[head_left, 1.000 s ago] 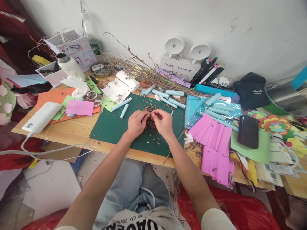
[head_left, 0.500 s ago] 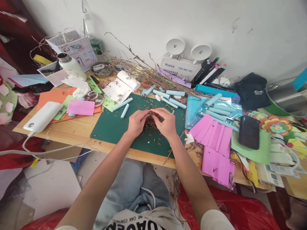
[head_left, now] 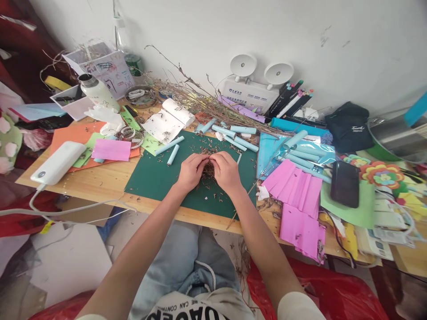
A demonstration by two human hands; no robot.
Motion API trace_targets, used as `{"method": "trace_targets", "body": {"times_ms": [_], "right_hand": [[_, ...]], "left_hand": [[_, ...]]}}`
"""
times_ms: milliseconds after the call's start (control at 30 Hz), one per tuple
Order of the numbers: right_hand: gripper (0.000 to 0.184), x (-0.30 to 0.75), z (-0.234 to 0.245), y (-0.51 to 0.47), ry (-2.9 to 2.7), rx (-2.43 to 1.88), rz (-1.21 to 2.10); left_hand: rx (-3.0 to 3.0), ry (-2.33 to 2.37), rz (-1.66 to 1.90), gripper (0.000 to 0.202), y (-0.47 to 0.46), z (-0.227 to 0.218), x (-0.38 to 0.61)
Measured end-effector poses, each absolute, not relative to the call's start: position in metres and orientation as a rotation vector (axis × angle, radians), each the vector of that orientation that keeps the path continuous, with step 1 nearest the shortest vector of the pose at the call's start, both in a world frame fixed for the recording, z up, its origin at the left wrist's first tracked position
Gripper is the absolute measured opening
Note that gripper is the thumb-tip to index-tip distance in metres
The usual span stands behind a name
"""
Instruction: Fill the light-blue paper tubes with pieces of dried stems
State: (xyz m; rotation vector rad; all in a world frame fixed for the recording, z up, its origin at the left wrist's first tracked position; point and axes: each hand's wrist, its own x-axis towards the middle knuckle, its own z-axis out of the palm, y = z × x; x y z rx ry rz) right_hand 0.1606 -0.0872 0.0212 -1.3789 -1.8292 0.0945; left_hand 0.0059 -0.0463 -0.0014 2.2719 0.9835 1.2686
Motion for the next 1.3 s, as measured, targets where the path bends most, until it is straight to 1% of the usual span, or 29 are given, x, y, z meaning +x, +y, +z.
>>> {"method": "trace_targets", "body": {"times_ms": [133,367,433,600,800,867,1033,1133,1233,1300], "right_hand": [[0.023,0.156,0.021,-0.088,-1.839,-1.447,0.094],[0.013,0.151,0.026,-0.094,-1.587,-1.487,0.445],[0.013,0.15,0.025,-0.094,-1.577,-1.509,0.402],[0.017,0.143,0.019,-0.094,-1.699,-1.521,0.049],[0.022,0.16,0.018,-0.083,-1.702,-1.605,-0.148],[0.022,0.17,0.017,-0.079,-1.672,-1.605,-0.137],[0.022,0.176,0.016,-0.081,-1.628,-1.462,0.074],[0.022,0.174,0.018,-0.083,-1.598,-1.44,0.167],[0.018,0.173,0.018,-0.083,-1.602,-1.494,0.176],[0.019,0.174,0.019,-0.083,-1.637,-1.499,0.152]], "left_hand": [[2.384,1.039,1.261,0.026,-0.046,-0.005,0.007],[2.557,1.032,1.298,0.027,-0.051,0.0,0.008],[2.568,1.036,1.306,0.026,-0.052,0.001,0.009],[2.559,1.067,1.302,0.026,-0.051,0.003,0.011],[2.521,1.024,1.272,0.025,-0.058,0.001,0.01],[2.474,1.014,1.292,0.025,-0.058,-0.001,0.009],[2.384,1.028,1.373,0.029,-0.051,-0.005,0.008],[2.352,1.051,1.359,0.033,-0.048,-0.006,0.007],[2.345,1.076,1.321,0.032,-0.048,-0.007,0.007],[2.337,1.084,1.313,0.029,-0.048,-0.006,0.007]]}}
